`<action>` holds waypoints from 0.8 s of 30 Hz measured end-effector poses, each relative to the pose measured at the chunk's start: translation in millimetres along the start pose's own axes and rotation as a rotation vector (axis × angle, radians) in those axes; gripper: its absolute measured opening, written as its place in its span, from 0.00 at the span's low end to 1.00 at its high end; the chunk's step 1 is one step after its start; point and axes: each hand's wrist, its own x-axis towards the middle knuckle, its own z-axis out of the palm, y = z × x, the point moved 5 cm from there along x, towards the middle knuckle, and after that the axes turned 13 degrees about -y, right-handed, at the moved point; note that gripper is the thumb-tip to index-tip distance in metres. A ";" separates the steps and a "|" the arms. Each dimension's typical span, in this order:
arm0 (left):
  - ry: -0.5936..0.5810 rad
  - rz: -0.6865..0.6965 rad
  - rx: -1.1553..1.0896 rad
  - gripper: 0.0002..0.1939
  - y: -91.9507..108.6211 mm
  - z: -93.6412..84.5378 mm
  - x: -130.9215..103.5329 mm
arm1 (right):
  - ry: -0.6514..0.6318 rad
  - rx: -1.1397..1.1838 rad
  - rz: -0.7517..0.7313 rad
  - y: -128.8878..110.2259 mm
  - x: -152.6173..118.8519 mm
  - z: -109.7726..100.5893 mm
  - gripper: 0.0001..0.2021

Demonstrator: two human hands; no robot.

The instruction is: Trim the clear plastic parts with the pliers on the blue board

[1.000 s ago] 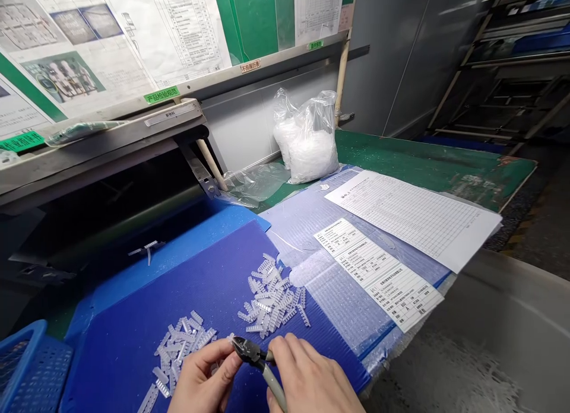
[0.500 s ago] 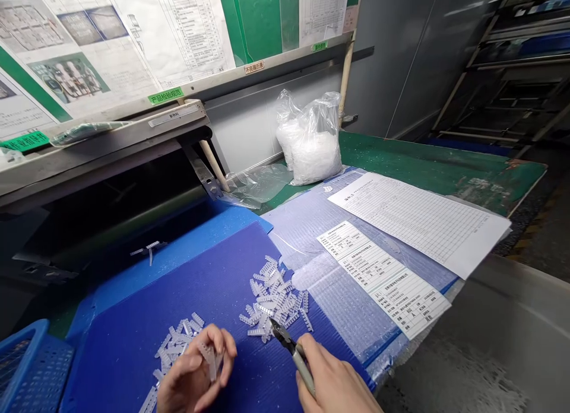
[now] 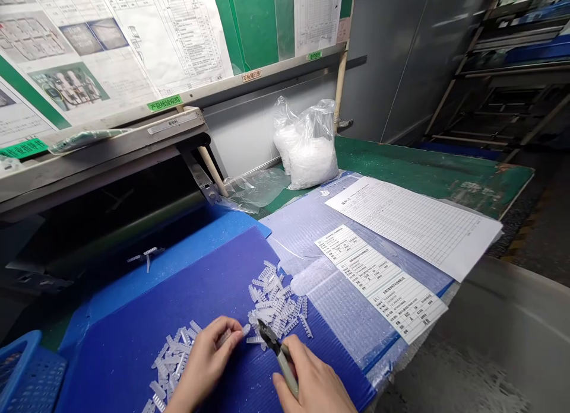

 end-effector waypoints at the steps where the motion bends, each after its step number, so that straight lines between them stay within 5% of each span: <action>1: -0.053 -0.046 -0.119 0.11 -1.5 6.2 -3.4 | 0.025 0.091 -0.015 -3.3 1.9 -0.4 0.06; 5: -0.267 -0.146 -0.689 0.18 -3.8 38.4 -17.7 | -0.010 0.397 -0.169 -28.5 7.8 -4.4 0.10; 10: -0.148 -0.001 -1.027 0.20 3.8 48.4 -23.4 | 0.053 0.546 -0.150 -41.5 7.7 -8.8 0.09; 15: 0.103 0.067 -1.128 0.17 8.6 46.8 -25.4 | 0.068 0.694 -0.143 -42.6 9.0 1.7 0.10; 20: 0.119 0.007 -1.080 0.16 10.9 43.2 -29.1 | 0.023 0.707 -0.135 -37.9 5.2 0.3 0.10; 24: 0.194 -0.050 -1.047 0.17 7.1 31.7 -32.5 | -0.008 0.425 -0.111 -29.9 -8.8 -13.1 0.09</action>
